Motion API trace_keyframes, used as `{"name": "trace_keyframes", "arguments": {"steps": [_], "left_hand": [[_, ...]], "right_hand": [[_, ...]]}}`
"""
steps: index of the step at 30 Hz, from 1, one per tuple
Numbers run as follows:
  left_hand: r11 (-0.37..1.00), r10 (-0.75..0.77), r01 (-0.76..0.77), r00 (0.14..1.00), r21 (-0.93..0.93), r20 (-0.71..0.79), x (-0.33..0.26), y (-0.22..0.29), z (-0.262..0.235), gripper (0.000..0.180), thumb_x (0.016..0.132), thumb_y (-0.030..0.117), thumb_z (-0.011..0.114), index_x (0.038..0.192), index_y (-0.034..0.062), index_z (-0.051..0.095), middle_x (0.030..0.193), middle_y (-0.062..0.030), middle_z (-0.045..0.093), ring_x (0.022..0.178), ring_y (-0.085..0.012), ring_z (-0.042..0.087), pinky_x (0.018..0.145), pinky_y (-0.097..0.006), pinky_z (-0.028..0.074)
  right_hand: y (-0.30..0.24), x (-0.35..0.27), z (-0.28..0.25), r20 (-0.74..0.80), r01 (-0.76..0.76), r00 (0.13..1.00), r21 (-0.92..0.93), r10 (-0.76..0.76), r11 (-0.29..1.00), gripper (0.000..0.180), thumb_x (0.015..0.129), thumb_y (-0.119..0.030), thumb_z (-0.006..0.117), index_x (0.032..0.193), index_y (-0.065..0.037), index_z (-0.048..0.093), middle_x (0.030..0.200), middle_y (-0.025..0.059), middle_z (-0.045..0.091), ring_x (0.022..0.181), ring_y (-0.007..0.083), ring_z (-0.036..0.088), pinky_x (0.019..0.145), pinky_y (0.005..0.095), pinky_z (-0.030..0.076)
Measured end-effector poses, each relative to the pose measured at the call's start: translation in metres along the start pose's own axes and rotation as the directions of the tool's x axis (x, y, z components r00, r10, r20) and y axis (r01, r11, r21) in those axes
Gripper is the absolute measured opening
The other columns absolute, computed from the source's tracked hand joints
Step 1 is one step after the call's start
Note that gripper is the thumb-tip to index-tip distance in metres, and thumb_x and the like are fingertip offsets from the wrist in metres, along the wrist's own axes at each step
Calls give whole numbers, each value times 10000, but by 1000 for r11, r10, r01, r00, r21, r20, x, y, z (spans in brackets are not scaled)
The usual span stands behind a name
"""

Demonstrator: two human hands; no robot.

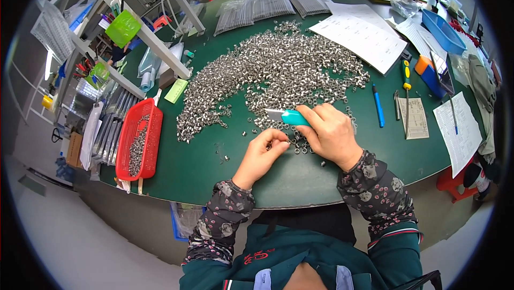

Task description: Picking and sorting through a large pile of small metal hardware components on a workbench using a specialized tool.

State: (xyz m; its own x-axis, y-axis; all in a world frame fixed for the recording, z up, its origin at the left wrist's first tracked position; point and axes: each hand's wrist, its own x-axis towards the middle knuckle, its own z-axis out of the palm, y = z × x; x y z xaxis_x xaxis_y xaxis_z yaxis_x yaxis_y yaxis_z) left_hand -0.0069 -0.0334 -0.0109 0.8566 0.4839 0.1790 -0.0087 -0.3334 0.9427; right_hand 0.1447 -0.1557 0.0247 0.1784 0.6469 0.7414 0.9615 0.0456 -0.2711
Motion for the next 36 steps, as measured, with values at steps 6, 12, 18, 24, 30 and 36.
{"name": "trace_keyframes", "arguments": {"steps": [6, 12, 18, 24, 30, 36], "left_hand": [[517, -260, 186, 964, -835, 54, 3, -2, -26, 120, 906, 80, 466, 1005, 49, 525, 820, -48, 542, 535, -37, 392, 383, -148, 281], [493, -256, 144, 967, -858, 15, 4, -7, -34, 167, 889, 64, 481, 1043, 31, 537, 850, -56, 539, 565, -62, 397, 388, -159, 272], [550, -244, 154, 970, -821, 19, 6, -10, -33, 149, 889, 61, 487, 1023, 22, 539, 824, -35, 525, 574, -60, 392, 399, -161, 275], [576, -258, 153, 966, -803, -1, 6, -7, -28, 132, 908, 89, 482, 1005, 26, 546, 780, -13, 502, 573, -54, 371, 418, -159, 279], [639, -227, 154, 974, -754, 6, 3, -15, -29, 141, 911, 128, 497, 976, 20, 560, 714, 15, 453, 542, -23, 354, 414, -150, 267], [666, -282, 161, 958, -728, -47, 4, -11, -26, 158, 912, 146, 498, 961, 11, 566, 707, 15, 465, 535, -24, 354, 413, -148, 265]], "right_hand": [[-3, -5, 1, 89, -15, 996, 12, 14, 1000, 311, 707, -179, 670, 984, -75, 577, 667, 60, 494, 627, 220, 514, 540, 339, 439], [-8, -7, 6, 198, -41, 980, 73, 26, 996, 279, 730, -200, 662, 968, -79, 580, 691, 69, 532, 655, 233, 542, 554, 356, 454], [-9, -6, 8, 293, -117, 952, 93, 85, 989, 246, 768, -228, 630, 966, -91, 579, 717, 82, 562, 697, 252, 564, 575, 382, 462], [-9, -7, 8, 321, -149, 941, 126, 101, 981, 234, 784, -236, 614, 968, -95, 585, 701, 94, 568, 685, 274, 570, 574, 399, 461], [-11, -7, 8, 355, -150, 929, 107, 103, 983, 238, 775, -244, 622, 960, -96, 594, 675, 85, 557, 668, 265, 572, 555, 389, 461], [-13, -9, 10, 274, -65, 960, 24, 56, 998, 255, 750, -231, 646, 971, -111, 604, 659, 62, 529, 653, 234, 558, 542, 370, 457]]}}
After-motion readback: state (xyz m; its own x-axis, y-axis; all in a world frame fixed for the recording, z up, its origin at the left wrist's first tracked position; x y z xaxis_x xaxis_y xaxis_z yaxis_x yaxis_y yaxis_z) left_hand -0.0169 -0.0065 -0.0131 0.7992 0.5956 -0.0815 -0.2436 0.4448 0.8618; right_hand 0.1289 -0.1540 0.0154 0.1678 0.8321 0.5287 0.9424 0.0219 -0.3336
